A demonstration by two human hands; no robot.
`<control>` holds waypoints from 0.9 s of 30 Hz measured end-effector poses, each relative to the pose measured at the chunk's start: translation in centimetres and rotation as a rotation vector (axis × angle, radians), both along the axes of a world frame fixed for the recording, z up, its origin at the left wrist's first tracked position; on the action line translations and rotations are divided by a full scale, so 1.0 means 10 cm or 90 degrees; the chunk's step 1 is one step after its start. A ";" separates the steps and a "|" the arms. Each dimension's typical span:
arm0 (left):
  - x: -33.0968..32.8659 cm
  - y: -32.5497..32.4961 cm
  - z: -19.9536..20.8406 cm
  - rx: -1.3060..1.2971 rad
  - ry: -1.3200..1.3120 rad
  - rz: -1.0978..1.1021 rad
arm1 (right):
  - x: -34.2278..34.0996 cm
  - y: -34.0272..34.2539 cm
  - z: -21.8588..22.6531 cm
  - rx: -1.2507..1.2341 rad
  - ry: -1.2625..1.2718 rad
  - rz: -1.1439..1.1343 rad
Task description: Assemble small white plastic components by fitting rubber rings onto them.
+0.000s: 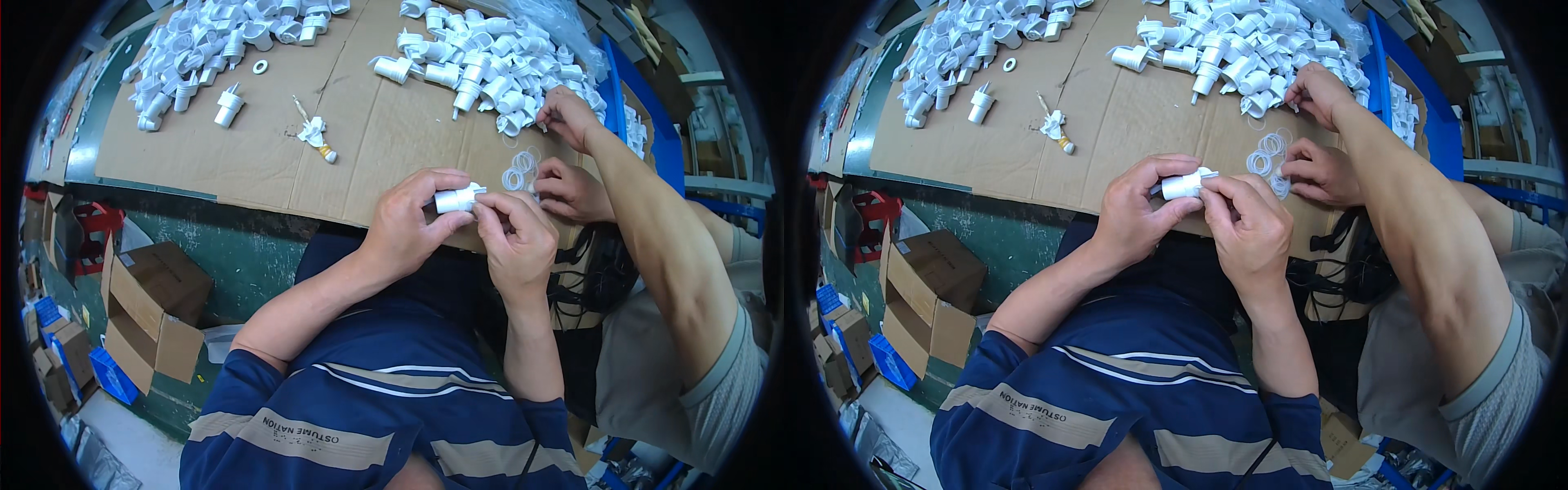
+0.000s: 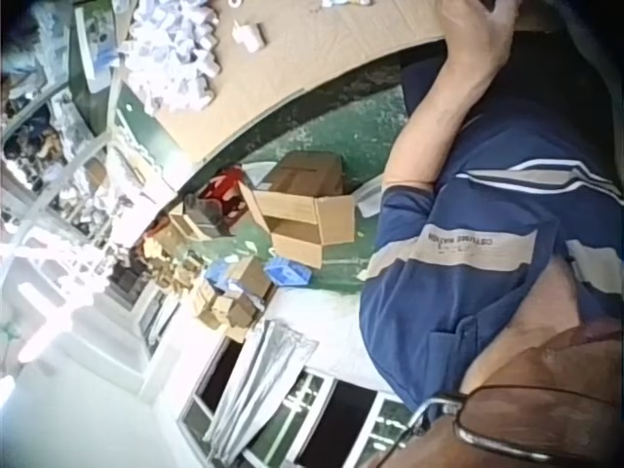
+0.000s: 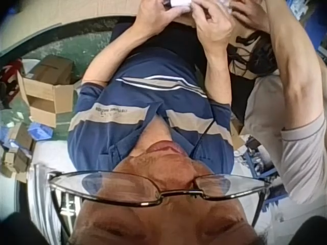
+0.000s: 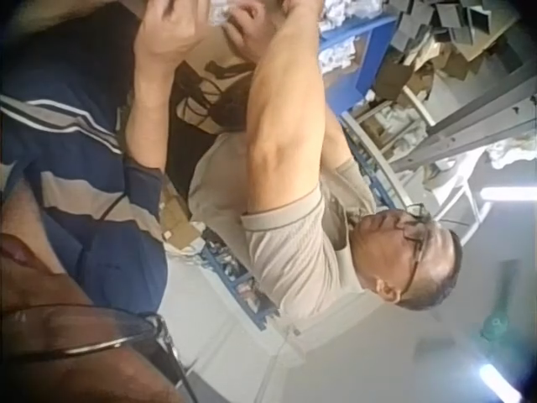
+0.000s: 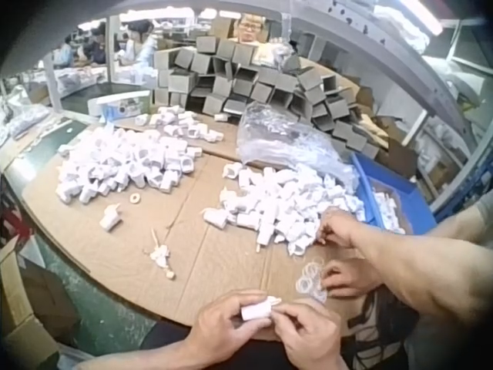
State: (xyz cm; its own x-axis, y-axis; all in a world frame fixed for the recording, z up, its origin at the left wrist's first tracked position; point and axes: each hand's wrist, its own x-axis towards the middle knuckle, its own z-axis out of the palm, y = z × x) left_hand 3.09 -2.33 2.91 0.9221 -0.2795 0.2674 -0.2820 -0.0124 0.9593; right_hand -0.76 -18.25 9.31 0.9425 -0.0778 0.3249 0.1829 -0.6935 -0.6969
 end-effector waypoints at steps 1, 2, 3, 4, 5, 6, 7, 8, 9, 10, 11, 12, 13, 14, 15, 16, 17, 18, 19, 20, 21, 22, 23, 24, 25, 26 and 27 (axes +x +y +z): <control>0.00 0.01 0.01 -0.001 0.010 -0.002 | 0.00 0.00 0.00 -0.001 0.000 0.002; -0.01 0.01 0.02 -0.002 0.021 -0.005 | 0.00 -0.01 -0.01 -0.002 -0.001 0.004; -0.01 0.01 0.02 -0.003 0.031 -0.007 | 0.00 -0.01 -0.01 -0.003 -0.001 0.006; -0.01 0.02 0.02 -0.003 0.031 -0.006 | 0.00 0.00 0.00 -0.004 -0.002 0.007; -0.01 0.02 0.01 -0.006 0.033 -0.003 | 0.00 0.00 0.01 0.001 0.001 0.013; -0.01 0.03 0.01 -0.009 0.035 0.000 | 0.00 0.02 0.02 0.005 0.005 0.020; -0.01 0.04 0.00 -0.012 0.036 0.004 | 0.00 0.03 0.02 0.009 0.008 0.027; -0.02 0.05 -0.01 -0.015 0.038 0.009 | 0.00 0.04 0.03 0.013 0.011 0.034; -0.01 0.04 0.00 -0.015 0.037 0.005 | 0.00 0.05 0.05 0.013 0.010 0.030; -0.01 0.03 0.00 -0.016 0.036 -0.001 | 0.01 0.06 0.06 0.014 0.009 0.024; 0.00 0.02 0.01 -0.017 0.035 -0.007 | 0.01 0.05 0.05 0.015 0.009 0.018; 0.00 0.01 0.01 -0.017 0.035 -0.015 | 0.00 0.03 0.03 0.016 0.008 0.010; 0.01 -0.01 0.01 -0.018 0.034 -0.024 | -0.03 -0.01 0.00 0.017 0.008 0.001; 0.00 0.01 0.01 -0.019 0.033 -0.016 | -0.02 0.02 0.02 0.016 0.008 0.009; -0.01 0.02 0.01 -0.035 0.056 -0.015 | -0.02 0.04 0.04 0.038 0.024 0.012; -0.02 0.03 0.00 -0.051 0.079 -0.016 | -0.03 0.06 0.06 0.061 0.040 0.014; -0.03 0.04 0.00 -0.067 0.102 -0.016 | -0.03 0.08 0.09 0.084 0.057 0.015; -0.04 0.06 -0.01 -0.084 0.125 -0.017 | -0.03 0.10 0.09 0.107 0.074 0.017; -0.03 0.05 -0.01 -0.084 0.125 -0.020 | -0.03 0.09 0.10 0.106 0.074 0.013; -0.03 0.04 0.00 -0.090 0.130 -0.031 | -0.03 0.09 0.10 0.125 0.082 0.004; -0.03 0.04 0.00 -0.096 0.135 -0.040 | -0.03 0.09 0.10 0.143 0.090 -0.005; -0.03 0.04 0.00 -0.102 0.140 -0.048 | -0.03 0.09 0.10 0.161 0.098 -0.013; -0.03 0.04 0.00 -0.108 0.145 -0.056 | -0.03 0.09 0.11 0.180 0.106 -0.020; -0.03 0.04 0.00 -0.108 0.145 -0.055 | -0.04 0.09 0.11 0.180 0.106 -0.019; -0.03 0.04 0.00 -0.116 0.148 -0.056 | -0.05 0.09 0.12 0.209 0.125 -0.022; -0.03 0.04 0.00 -0.123 0.151 -0.058 | -0.06 0.09 0.13 0.237 0.144 -0.025; -0.03 0.04 0.00 -0.131 0.154 -0.059 | -0.07 0.09 0.14 0.266 0.163 -0.029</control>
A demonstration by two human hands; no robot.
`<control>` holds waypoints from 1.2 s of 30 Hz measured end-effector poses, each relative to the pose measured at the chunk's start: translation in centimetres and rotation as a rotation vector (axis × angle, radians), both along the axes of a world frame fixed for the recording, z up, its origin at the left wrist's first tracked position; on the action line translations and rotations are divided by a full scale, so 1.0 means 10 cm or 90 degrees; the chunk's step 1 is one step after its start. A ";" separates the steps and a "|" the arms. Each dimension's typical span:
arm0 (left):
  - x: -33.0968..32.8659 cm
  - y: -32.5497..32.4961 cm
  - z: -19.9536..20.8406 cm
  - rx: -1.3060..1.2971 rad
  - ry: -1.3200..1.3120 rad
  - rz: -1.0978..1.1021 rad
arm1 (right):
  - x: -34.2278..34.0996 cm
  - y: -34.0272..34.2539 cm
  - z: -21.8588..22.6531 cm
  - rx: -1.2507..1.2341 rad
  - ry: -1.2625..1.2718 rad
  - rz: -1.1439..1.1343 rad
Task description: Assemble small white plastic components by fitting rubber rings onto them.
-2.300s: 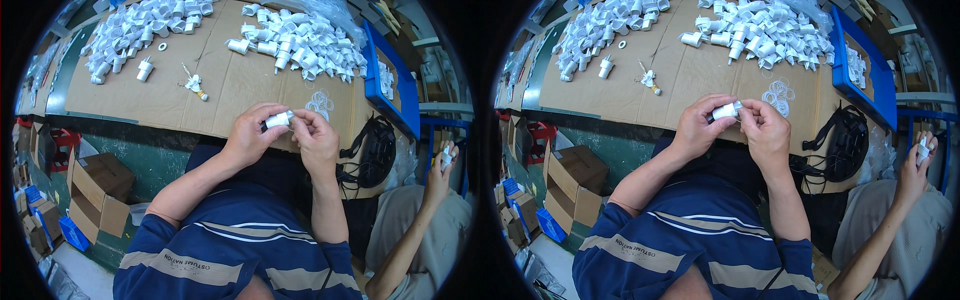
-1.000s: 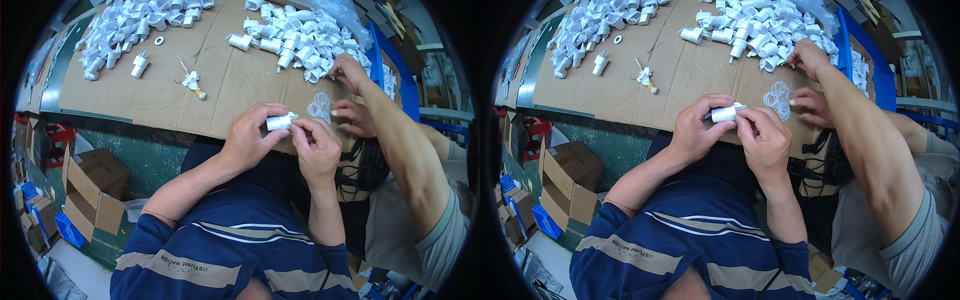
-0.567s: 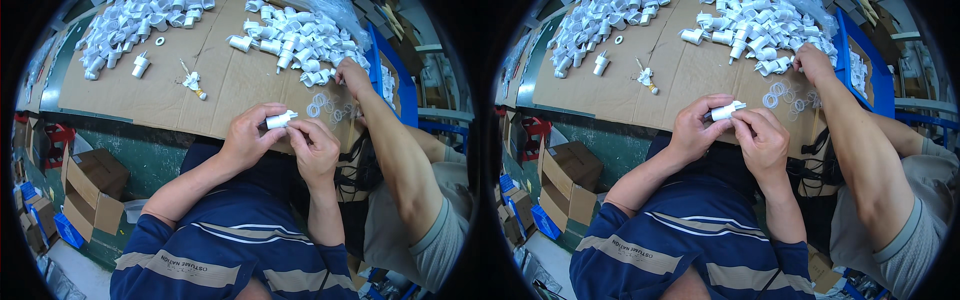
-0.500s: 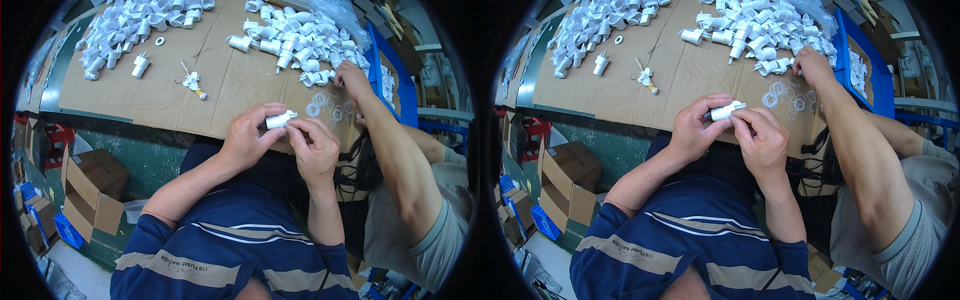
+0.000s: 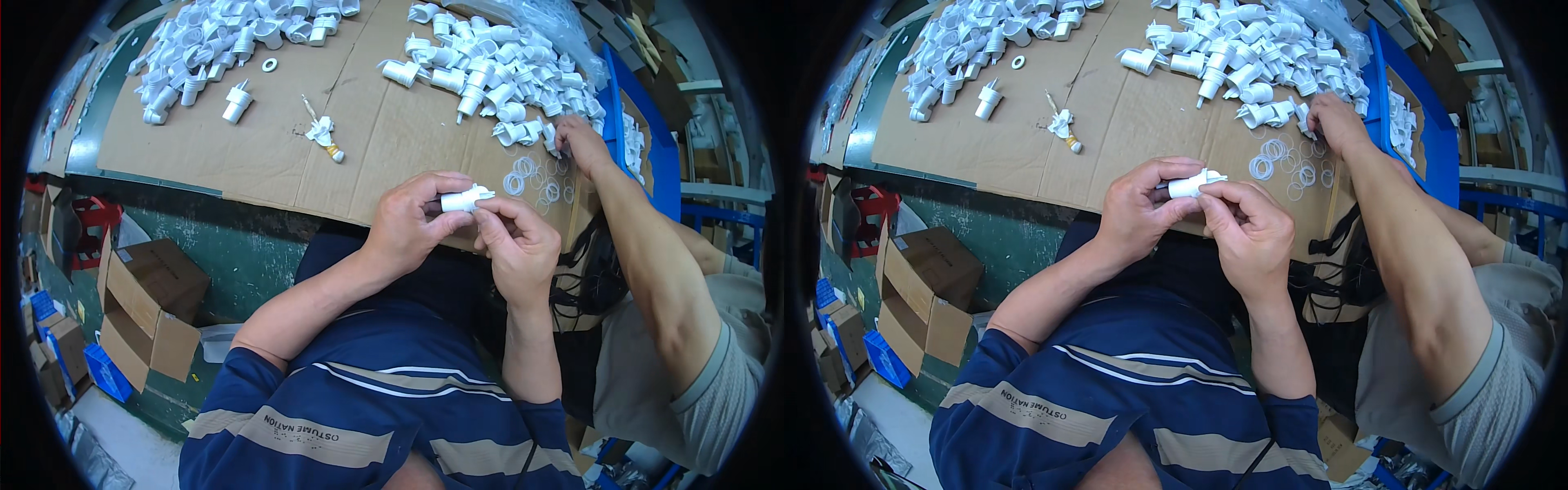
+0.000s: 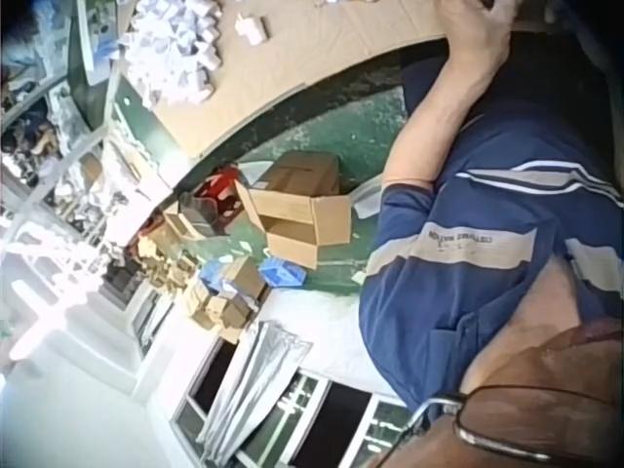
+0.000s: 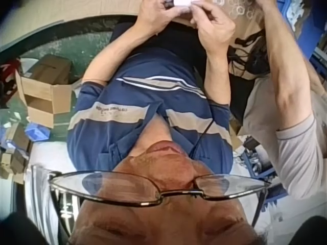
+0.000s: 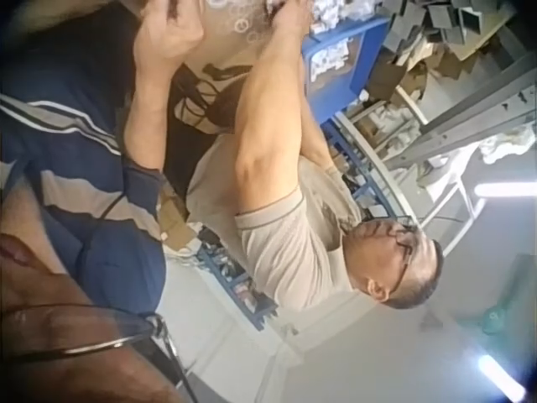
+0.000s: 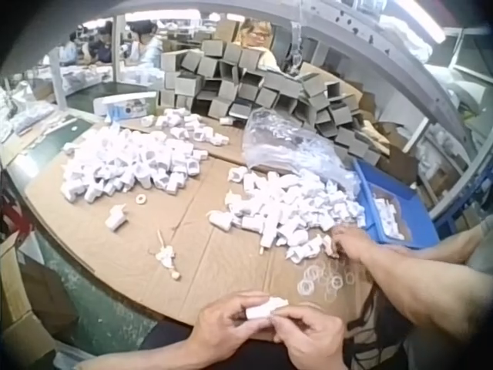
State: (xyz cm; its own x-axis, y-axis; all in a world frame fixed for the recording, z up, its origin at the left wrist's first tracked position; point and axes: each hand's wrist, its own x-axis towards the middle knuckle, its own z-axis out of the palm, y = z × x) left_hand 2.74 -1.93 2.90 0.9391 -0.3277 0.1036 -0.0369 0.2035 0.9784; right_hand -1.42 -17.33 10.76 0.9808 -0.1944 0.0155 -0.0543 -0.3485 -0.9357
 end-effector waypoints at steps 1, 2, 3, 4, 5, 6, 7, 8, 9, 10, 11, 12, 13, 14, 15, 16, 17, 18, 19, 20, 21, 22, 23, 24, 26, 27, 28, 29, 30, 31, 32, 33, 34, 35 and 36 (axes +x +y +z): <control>0.00 0.00 0.00 -0.008 0.003 -0.001 | 0.00 0.00 0.01 0.028 0.019 -0.003; 0.00 0.00 0.00 -0.008 0.003 0.001 | 0.00 0.00 0.02 0.028 0.019 -0.002; 0.00 -0.01 -0.01 -0.013 0.003 0.008 | 0.00 0.01 0.04 0.049 0.027 -0.003; 0.00 -0.01 -0.02 -0.017 0.002 0.015 | 0.01 0.01 0.05 0.071 0.035 -0.004; 0.00 -0.01 -0.03 -0.021 0.002 0.023 | 0.01 0.01 0.06 0.092 0.043 -0.005; -0.01 -0.02 -0.03 -0.025 0.001 0.030 | 0.01 0.01 0.07 0.114 0.051 -0.006; 0.00 -0.02 -0.03 -0.025 0.001 0.031 | 0.02 0.01 0.08 0.113 0.051 -0.006; 0.00 -0.02 -0.03 -0.035 0.004 0.032 | 0.03 0.00 0.08 0.118 0.062 -0.011; 0.00 -0.02 -0.03 -0.044 0.006 0.033 | 0.04 0.00 0.08 0.122 0.073 -0.017; 0.00 -0.02 -0.03 -0.053 0.008 0.034 | 0.05 -0.01 0.08 0.127 0.083 -0.023; 0.00 -0.02 -0.03 -0.063 0.010 0.035 | 0.06 -0.01 0.08 0.131 0.094 -0.030; 0.00 -0.01 -0.03 -0.063 0.010 0.036 | 0.06 0.00 0.08 0.131 0.093 -0.028; 0.00 -0.01 -0.02 -0.066 0.017 0.028 | 0.06 0.01 0.08 0.123 0.089 -0.036; 0.00 0.00 -0.01 -0.068 0.024 0.020 | 0.06 0.02 0.08 0.114 0.085 -0.044; 0.00 0.00 0.00 -0.069 0.031 0.012 | 0.07 0.03 0.07 0.106 0.080 -0.053; 0.00 0.01 0.00 -0.071 0.039 0.003 | 0.07 0.04 0.07 0.098 0.076 -0.061; 0.00 0.01 0.01 -0.072 0.039 0.005 | 0.07 0.05 0.08 0.097 0.076 -0.060; 0.00 0.02 0.01 -0.070 0.035 0.001 | 0.08 0.06 0.08 0.086 0.078 -0.059; 0.00 0.02 0.01 -0.067 0.032 -0.003 | 0.08 0.06 0.09 0.075 0.080 -0.059; 0.01 0.02 0.02 -0.065 0.029 -0.006 | 0.08 0.07 0.09 0.064 0.081 -0.060; 0.01 0.03 0.02 -0.062 0.025 -0.011 | 0.09 0.07 0.10 0.053 0.083 -0.060; 0.01 0.03 0.01 -0.063 0.025 -0.009 | 0.09 0.08 0.09 0.052 0.083 -0.059; 0.02 0.03 -0.01 -0.087 0.047 -0.020 | 0.09 0.08 0.09 0.041 0.076 -0.055; 0.02 0.02 -0.03 -0.112 0.069 -0.031 | 0.09 0.08 0.07 0.029 0.069 -0.050; 0.04 0.02 -0.06 -0.161 0.113 -0.052 | 0.09 0.09 0.05 0.006 0.056 -0.040; 0.05 0.04 -0.05 -0.161 0.113 -0.050 | 0.09 0.09 0.05 0.006 0.057 -0.039; 0.06 0.06 -0.02 -0.153 0.152 -0.077 | 0.09 0.08 0.04 -0.005 0.054 -0.033; 0.08 0.08 0.01 -0.145 0.190 -0.105 | 0.09 0.08 0.04 -0.016 0.050 -0.027; 0.09 0.10 0.03 -0.137 0.228 -0.132 | 0.08 0.08 0.04 -0.027 0.047 -0.021; 0.09 0.11 0.04 -0.129 0.266 -0.159 | 0.09 0.07 0.03 -0.038 0.044 -0.015; 0.08 0.11 0.04 -0.129 0.267 -0.158 | 0.08 0.07 0.02 -0.037 0.045 -0.014; 0.07 0.10 0.02 -0.129 0.239 -0.140 | 0.08 0.06 0.02 -0.009 0.066 -0.012; 0.06 0.08 0.01 -0.129 0.212 -0.123 | 0.08 0.05 0.01 0.019 0.087 -0.011; 0.05 0.07 -0.01 -0.128 0.184 -0.106 | 0.08 0.05 0.01 0.047 0.107 -0.010; 0.04 0.06 -0.01 -0.128 0.156 -0.089 | 0.08 0.04 0.01 0.076 0.128 -0.009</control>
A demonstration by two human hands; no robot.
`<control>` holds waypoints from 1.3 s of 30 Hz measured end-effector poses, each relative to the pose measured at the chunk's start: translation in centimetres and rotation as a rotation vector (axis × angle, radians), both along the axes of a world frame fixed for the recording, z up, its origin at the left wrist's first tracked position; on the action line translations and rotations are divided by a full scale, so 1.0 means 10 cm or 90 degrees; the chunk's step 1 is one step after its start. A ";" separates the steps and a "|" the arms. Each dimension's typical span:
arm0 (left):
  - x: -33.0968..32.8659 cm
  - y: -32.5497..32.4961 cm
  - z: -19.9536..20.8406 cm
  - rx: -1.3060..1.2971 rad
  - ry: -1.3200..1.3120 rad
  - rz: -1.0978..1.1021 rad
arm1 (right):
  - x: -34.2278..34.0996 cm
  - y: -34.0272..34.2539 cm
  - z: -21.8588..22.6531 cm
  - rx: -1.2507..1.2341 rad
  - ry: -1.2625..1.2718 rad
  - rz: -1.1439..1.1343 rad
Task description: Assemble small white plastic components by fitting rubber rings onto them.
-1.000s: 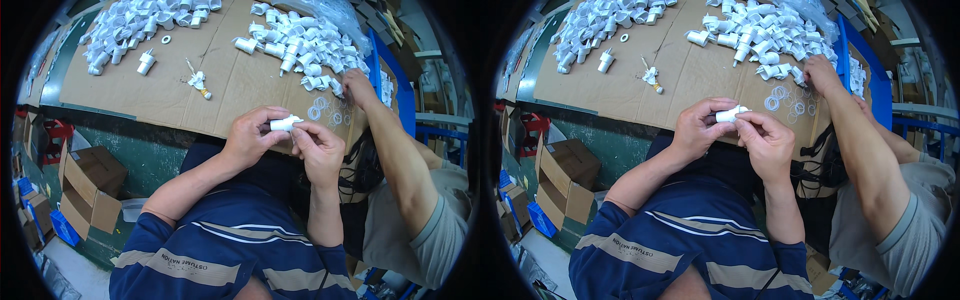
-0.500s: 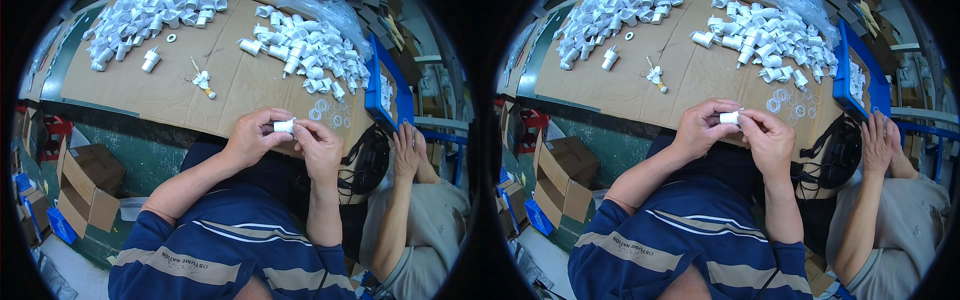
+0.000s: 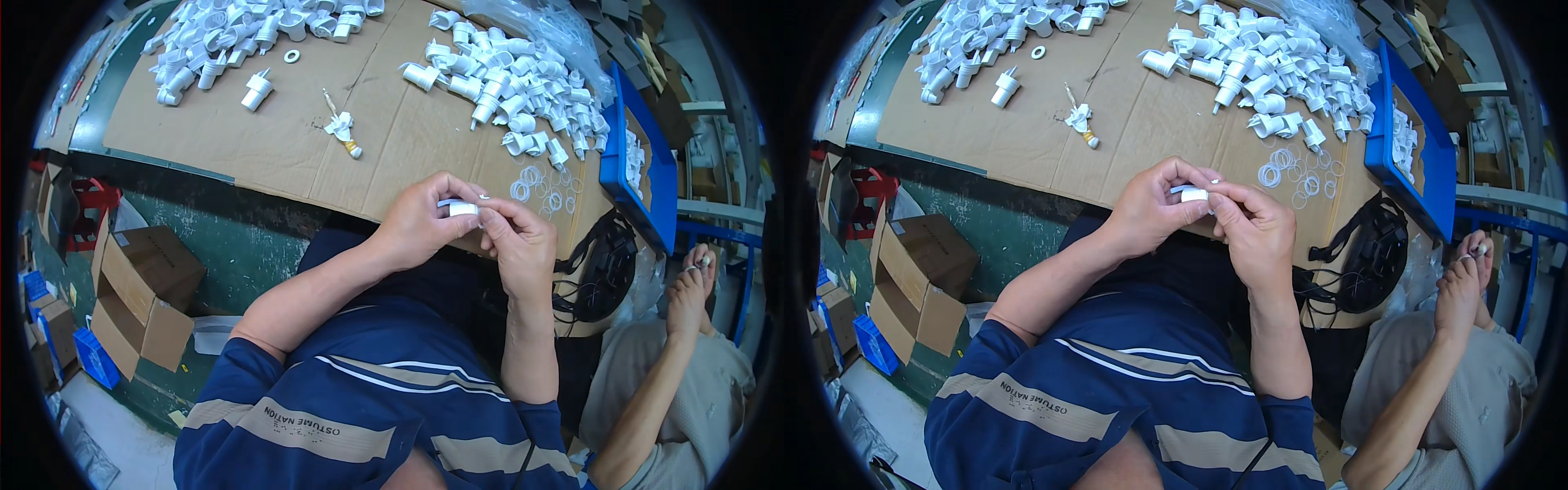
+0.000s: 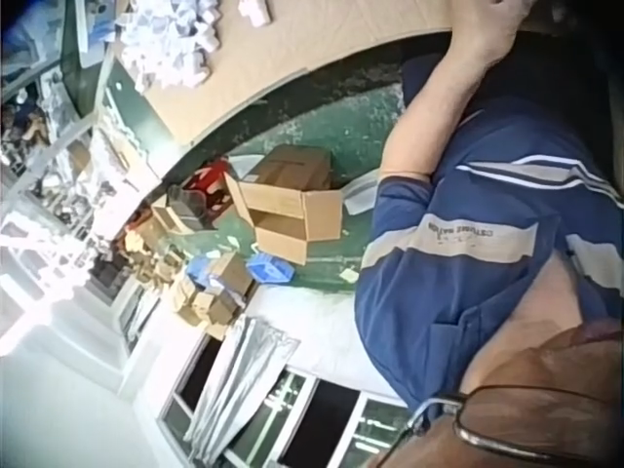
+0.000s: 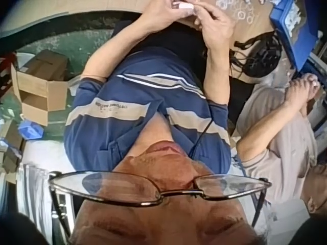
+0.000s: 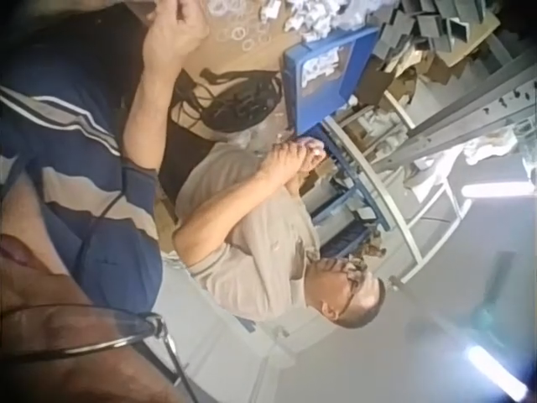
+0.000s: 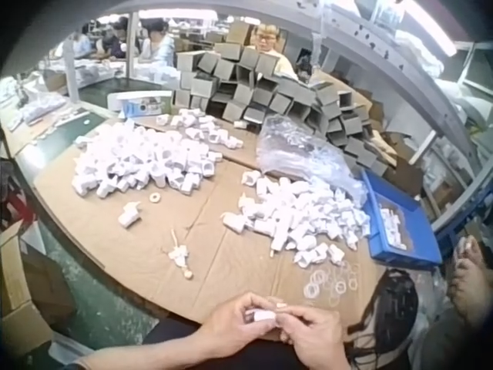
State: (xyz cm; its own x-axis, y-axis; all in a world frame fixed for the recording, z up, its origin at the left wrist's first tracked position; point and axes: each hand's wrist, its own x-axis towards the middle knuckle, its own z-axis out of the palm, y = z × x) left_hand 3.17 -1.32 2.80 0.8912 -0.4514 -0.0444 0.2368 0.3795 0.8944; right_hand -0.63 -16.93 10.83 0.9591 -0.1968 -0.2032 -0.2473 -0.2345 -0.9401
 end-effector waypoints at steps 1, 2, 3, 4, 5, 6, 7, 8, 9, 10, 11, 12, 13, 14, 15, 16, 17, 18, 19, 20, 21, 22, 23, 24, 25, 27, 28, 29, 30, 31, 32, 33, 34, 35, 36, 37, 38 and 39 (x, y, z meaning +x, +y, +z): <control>0.00 0.00 0.01 0.001 -0.001 -0.001 | 0.00 -0.01 0.00 0.001 -0.001 -0.001; 0.00 0.01 0.02 0.013 -0.009 0.000 | 0.00 -0.01 0.00 -0.003 -0.003 -0.005; 0.00 0.01 0.04 0.026 -0.017 0.000 | 0.00 -0.02 0.01 -0.006 -0.006 -0.010; 0.01 0.02 0.06 0.039 -0.026 0.000 | 0.00 -0.03 0.01 -0.009 -0.008 -0.015; 0.01 0.01 0.07 0.052 -0.034 0.000 | -0.01 -0.03 0.01 -0.013 -0.011 -0.020; 0.01 0.01 0.07 0.053 -0.035 0.000 | -0.01 -0.03 0.02 -0.012 -0.011 -0.021; 0.01 0.01 0.07 0.056 -0.038 0.008 | -0.02 -0.01 0.03 -0.006 -0.007 -0.027; 0.01 0.00 0.07 0.058 -0.040 0.016 | -0.04 0.01 0.05 0.000 -0.002 -0.033; 0.01 0.00 0.07 0.061 -0.043 0.024 | -0.05 0.02 0.06 0.005 0.002 -0.039; 0.01 -0.01 0.06 0.063 -0.045 0.032 | -0.06 0.03 0.06 0.011 0.007 -0.045; 0.01 -0.02 0.05 0.064 -0.046 0.030 | -0.06 0.02 0.07 0.011 0.006 -0.047; -0.01 -0.04 0.03 0.054 -0.049 0.040 | -0.07 0.02 0.07 -0.035 -0.017 -0.033; -0.03 -0.05 0.01 0.044 -0.051 0.050 | -0.07 0.01 0.07 -0.082 -0.039 -0.020; -0.04 -0.07 -0.01 0.034 -0.053 0.060 | -0.08 0.01 0.07 -0.128 -0.061 -0.006; -0.05 -0.08 -0.02 0.024 -0.055 0.070 | -0.09 0.01 0.08 -0.175 -0.083 0.008; -0.05 -0.08 -0.01 0.024 -0.055 0.068 | -0.09 0.00 0.08 -0.175 -0.083 0.006; -0.05 -0.07 0.00 0.069 -0.073 0.060 | -0.08 -0.02 0.09 -0.237 -0.118 0.025; -0.05 -0.06 0.03 0.114 -0.091 0.052 | -0.08 -0.04 0.09 -0.299 -0.152 0.045; -0.05 -0.05 0.05 0.159 -0.109 0.044 | -0.07 -0.05 0.10 -0.362 -0.187 0.065; -0.05 -0.04 0.05 0.203 -0.127 0.036 | -0.07 -0.07 0.10 -0.424 -0.221 0.085; -0.05 -0.03 0.06 0.203 -0.128 0.035 | -0.06 -0.08 0.11 -0.424 -0.221 0.084; -0.05 -0.01 0.06 0.196 -0.126 0.035 | -0.06 -0.09 0.10 -0.434 -0.228 0.100; -0.05 0.00 0.06 0.190 -0.125 0.034 | -0.07 -0.09 0.10 -0.443 -0.235 0.116; -0.05 0.02 0.06 0.183 -0.123 0.034 | -0.07 -0.10 0.10 -0.453 -0.242 0.132; -0.04 0.03 0.06 0.176 -0.121 0.034 | -0.06 -0.11 0.11 -0.462 -0.248 0.148; -0.05 0.04 0.03 0.208 -0.161 0.039 | -0.07 -0.15 0.11 -0.506 -0.251 0.167; -0.05 0.04 0.02 0.241 -0.201 0.046 | -0.07 -0.16 0.12 -0.550 -0.254 0.186; -0.05 0.05 0.00 0.273 -0.240 0.054 | -0.06 -0.18 0.13 -0.594 -0.257 0.207; -0.06 0.06 -0.01 0.306 -0.280 0.061 | -0.06 -0.18 0.12 -0.638 -0.260 0.227; -0.05 0.06 0.02 0.304 -0.281 0.058 | -0.05 -0.19 0.12 -0.640 -0.258 0.224; -0.04 0.07 0.06 0.290 -0.264 0.027 | -0.03 -0.20 0.09 -0.504 -0.197 0.153; -0.04 0.09 0.12 0.276 -0.246 -0.003 | -0.01 -0.20 0.05 -0.367 -0.137 0.084; -0.04 0.10 0.18 0.262 -0.228 -0.033 | 0.01 -0.20 0.02 -0.229 -0.078 0.015; -0.04 0.11 0.20 0.249 -0.210 -0.064 | 0.01 -0.21 0.00 -0.090 -0.019 -0.053; -0.05 0.12 0.19 0.250 -0.210 -0.063 | 0.00 -0.21 -0.02 -0.090 -0.018 -0.052; -0.07 0.12 0.18 0.208 -0.188 -0.070 | 0.00 -0.22 -0.03 -0.041 -0.003 -0.052; -0.09 0.12 0.16 0.166 -0.165 -0.077 | -0.01 -0.23 -0.05 0.008 0.013 -0.052; -0.10 0.13 0.14 0.124 -0.143 -0.085 | -0.01 -0.24 -0.06 0.056 0.028 -0.053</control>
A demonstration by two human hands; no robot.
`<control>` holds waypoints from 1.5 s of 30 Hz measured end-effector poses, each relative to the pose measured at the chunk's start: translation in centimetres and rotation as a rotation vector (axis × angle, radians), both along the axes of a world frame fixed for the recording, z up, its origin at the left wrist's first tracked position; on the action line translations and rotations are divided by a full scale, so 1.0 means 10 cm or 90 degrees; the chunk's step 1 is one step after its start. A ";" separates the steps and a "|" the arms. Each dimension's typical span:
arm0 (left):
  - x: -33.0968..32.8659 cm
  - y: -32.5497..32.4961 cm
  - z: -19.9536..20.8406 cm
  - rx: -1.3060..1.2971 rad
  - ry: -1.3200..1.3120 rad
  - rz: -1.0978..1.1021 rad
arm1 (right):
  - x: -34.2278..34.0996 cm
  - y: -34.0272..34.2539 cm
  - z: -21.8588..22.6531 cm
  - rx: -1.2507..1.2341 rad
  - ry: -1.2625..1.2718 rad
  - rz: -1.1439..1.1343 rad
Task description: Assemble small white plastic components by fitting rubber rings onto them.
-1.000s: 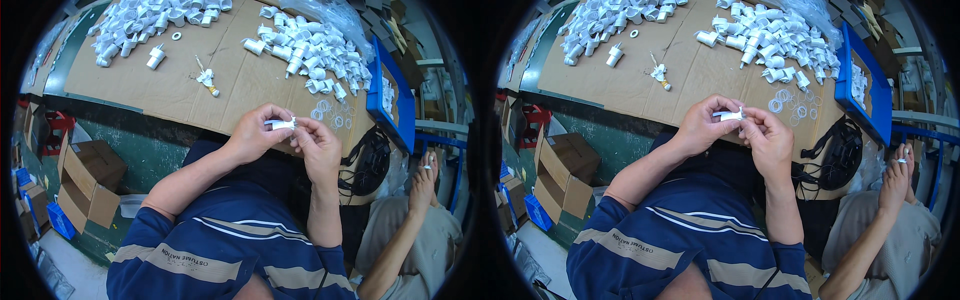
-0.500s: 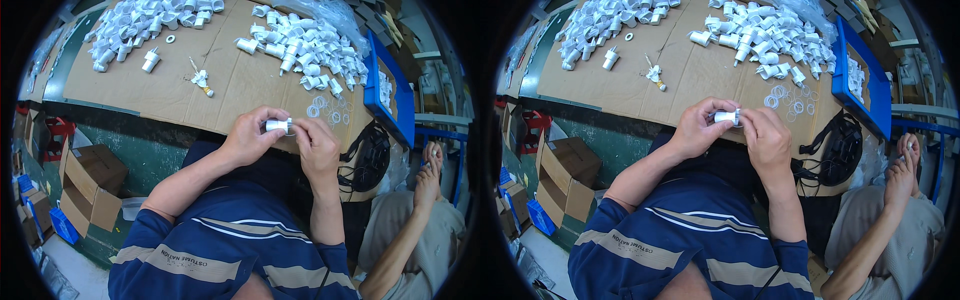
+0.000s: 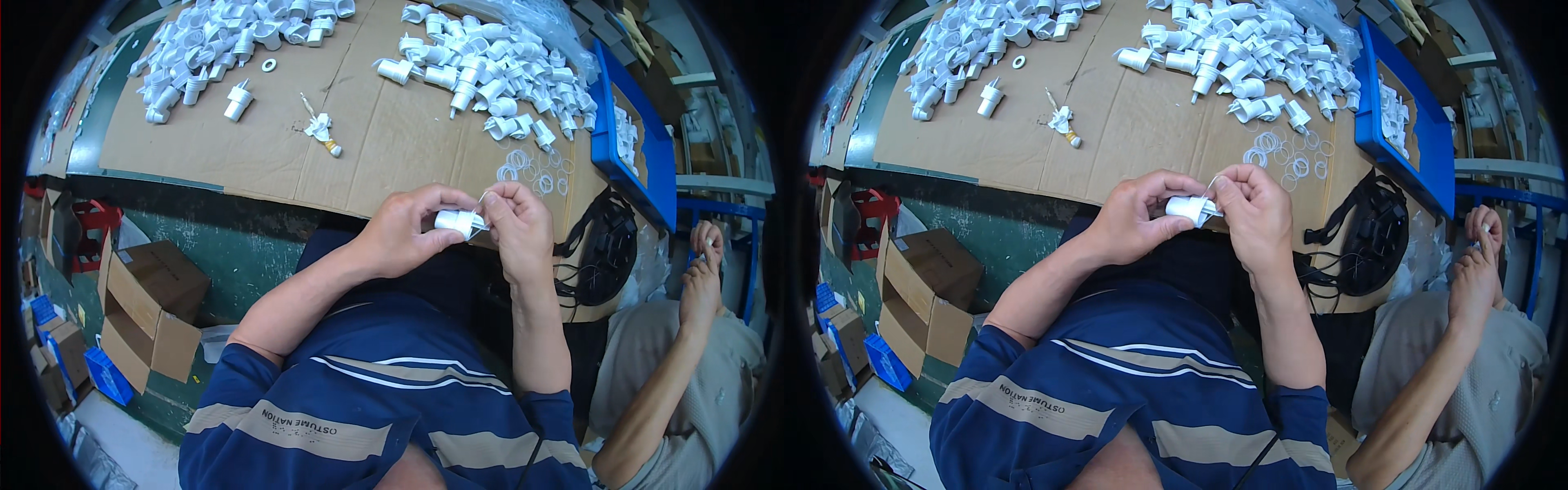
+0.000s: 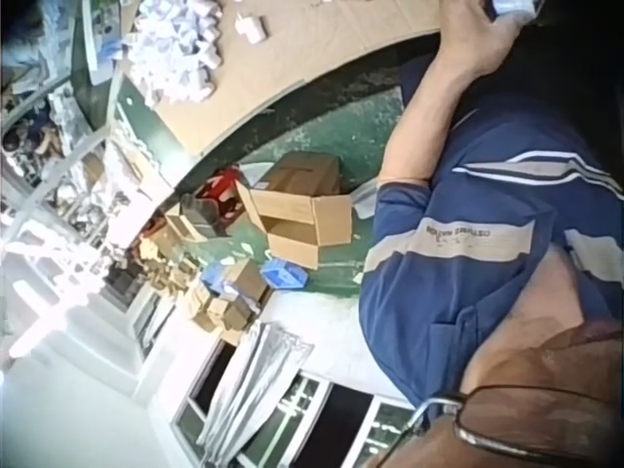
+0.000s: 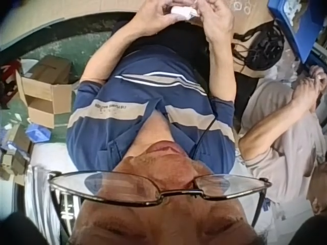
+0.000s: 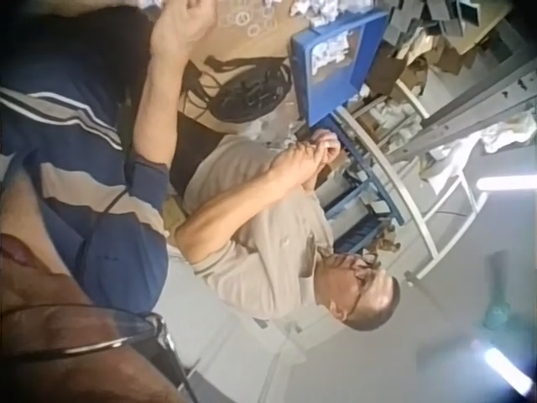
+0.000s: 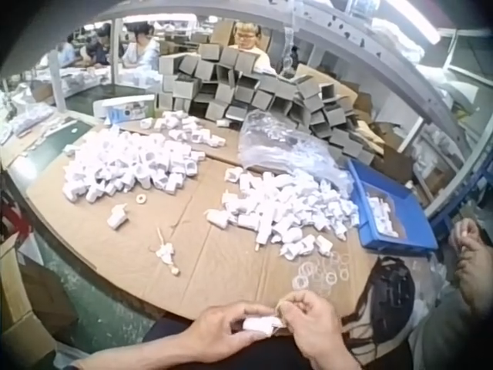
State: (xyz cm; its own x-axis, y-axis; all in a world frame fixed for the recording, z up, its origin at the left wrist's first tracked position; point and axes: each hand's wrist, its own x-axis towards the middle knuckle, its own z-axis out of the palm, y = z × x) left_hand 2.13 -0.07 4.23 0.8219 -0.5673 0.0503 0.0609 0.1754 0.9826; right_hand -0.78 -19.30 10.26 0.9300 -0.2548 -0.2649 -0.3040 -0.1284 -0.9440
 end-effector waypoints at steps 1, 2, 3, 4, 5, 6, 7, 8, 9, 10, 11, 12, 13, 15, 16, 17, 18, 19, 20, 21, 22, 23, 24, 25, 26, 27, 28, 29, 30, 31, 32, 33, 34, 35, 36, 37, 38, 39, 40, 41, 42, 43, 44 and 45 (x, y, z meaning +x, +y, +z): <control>-0.01 0.00 -0.01 -0.040 0.026 -0.010 | 0.00 -0.01 0.00 0.049 0.013 -0.002; -0.02 0.01 -0.01 -0.040 0.026 -0.012 | 0.00 -0.01 0.01 0.049 0.014 -0.003; -0.02 0.02 -0.01 -0.049 0.045 -0.017 | 0.01 -0.01 0.04 0.039 0.034 0.006; -0.03 0.04 -0.01 -0.059 0.064 -0.022 | 0.02 -0.01 0.09 0.029 0.055 0.015; -0.03 0.05 -0.01 -0.069 0.083 -0.027 | 0.04 -0.01 0.12 0.019 0.075 0.024; -0.04 0.05 -0.01 -0.078 0.101 -0.031 | 0.05 -0.01 0.13 0.009 0.096 0.034; -0.05 0.05 -0.01 -0.078 0.102 -0.031 | 0.05 -0.01 0.13 0.010 0.096 0.034; -0.07 0.05 -0.03 -0.071 0.098 -0.022 | 0.05 -0.01 0.12 -0.007 0.094 0.040; -0.09 0.04 -0.04 -0.065 0.095 -0.014 | 0.05 -0.01 0.11 -0.025 0.091 0.046; -0.11 0.03 -0.05 -0.059 0.091 -0.005 | 0.04 -0.01 0.10 -0.042 0.089 0.052; -0.12 0.02 -0.06 -0.053 0.087 0.003 | 0.04 -0.01 0.08 -0.059 0.086 0.058; -0.12 0.01 -0.05 -0.052 0.087 0.003 | 0.04 -0.02 0.07 -0.058 0.086 0.057; -0.13 0.01 -0.04 -0.062 0.105 0.009 | 0.04 -0.03 0.05 -0.055 0.085 0.059; -0.13 -0.01 -0.03 -0.084 0.140 0.022 | 0.04 -0.04 0.02 -0.050 0.084 0.062; -0.13 -0.01 -0.02 -0.094 0.158 0.029 | 0.04 -0.04 0.01 -0.047 0.083 0.064; -0.13 0.00 -0.01 -0.094 0.158 0.029 | 0.03 -0.04 0.00 -0.047 0.083 0.064; -0.12 0.01 0.02 -0.080 0.159 0.020 | 0.03 -0.03 -0.01 -0.042 0.078 0.054; -0.12 0.02 0.04 -0.066 0.160 0.012 | 0.02 -0.03 -0.02 -0.037 0.073 0.045; -0.11 0.02 0.06 -0.052 0.161 0.003 | 0.01 -0.01 -0.03 -0.031 0.068 0.035; -0.11 0.03 0.07 -0.038 0.162 -0.006 | 0.00 0.00 -0.04 -0.026 0.064 0.025; -0.11 0.03 0.06 -0.038 0.163 -0.006 | -0.01 0.01 -0.04 -0.026 0.064 0.025; -0.12 0.03 0.05 -0.044 0.148 -0.007 | -0.02 0.03 -0.04 -0.023 0.053 0.014; -0.12 0.03 0.04 -0.050 0.134 -0.009 | -0.03 0.04 -0.04 -0.020 0.042 0.003; -0.12 0.02 0.03 -0.056 0.119 -0.010 | -0.04 0.06 -0.04 -0.017 0.032 -0.007; -0.12 0.03 0.03 -0.061 0.104 -0.011 | -0.05 0.07 -0.04 -0.014 0.021 -0.018; -0.11 0.04 0.04 -0.061 0.104 -0.011 | -0.06 0.07 -0.04 -0.013 0.020 -0.018; -0.09 0.06 0.06 -0.029 0.127 -0.043 | -0.08 0.08 -0.03 -0.033 0.016 -0.011; -0.06 0.09 0.08 0.002 0.149 -0.074 | -0.10 0.08 -0.03 -0.052 0.011 -0.004; -0.04 0.11 0.10 0.034 0.171 -0.106 | -0.12 0.09 -0.02 -0.072 0.007 0.003; -0.03 0.12 0.11 0.066 0.194 -0.137 | -0.13 0.09 -0.02 -0.092 0.002 0.010; -0.04 0.11 0.11 0.066 0.193 -0.137 | -0.15 0.10 -0.02 -0.092 0.002 0.010; -0.07 0.10 0.09 0.044 0.208 -0.131 | -0.16 0.11 -0.03 -0.099 -0.007 0.014; -0.10 0.08 0.06 0.022 0.223 -0.125 | -0.17 0.12 -0.04 -0.107 -0.017 0.017; -0.12 0.06 0.03 -0.001 0.238 -0.119 | -0.19 0.13 -0.05 -0.115 -0.026 0.019; -0.14 0.04 0.01 -0.023 0.252 -0.114 | -0.20 0.13 -0.05 -0.123 -0.035 0.022; -0.14 0.03 -0.02 -0.023 0.253 -0.116 | -0.23 0.13 -0.03 -0.124 -0.034 0.020; -0.14 0.02 -0.05 -0.033 0.232 -0.094 | -0.25 0.13 0.03 -0.199 -0.054 0.034; -0.13 0.01 -0.07 -0.042 0.210 -0.070 | -0.26 0.14 0.10 -0.273 -0.074 0.051; -0.13 0.01 -0.09 -0.050 0.188 -0.046 | -0.27 0.14 0.17 -0.347 -0.095 0.068; -0.13 0.01 -0.10 -0.059 0.166 -0.021 | -0.27 0.13 0.20 -0.420 -0.116 0.085; -0.13 0.01 -0.09 -0.060 0.166 -0.025 | -0.27 0.11 0.22 -0.422 -0.115 0.082; -0.13 0.01 -0.09 -0.067 0.127 -0.060 | -0.25 0.08 0.24 -0.391 -0.079 0.097; -0.13 0.03 -0.09 -0.074 0.089 -0.095 | -0.23 0.05 0.26 -0.359 -0.044 0.113; -0.13 0.04 -0.09 -0.081 0.051 -0.130 | -0.22 0.01 0.28 -0.326 -0.008 0.128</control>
State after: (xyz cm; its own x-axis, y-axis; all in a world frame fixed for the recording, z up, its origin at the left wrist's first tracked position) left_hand 0.87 0.32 3.33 0.6953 -0.7151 0.0714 0.1838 0.2730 0.9443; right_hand -2.96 -19.20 13.04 0.9759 -0.1657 -0.1421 -0.2154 -0.6269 -0.7487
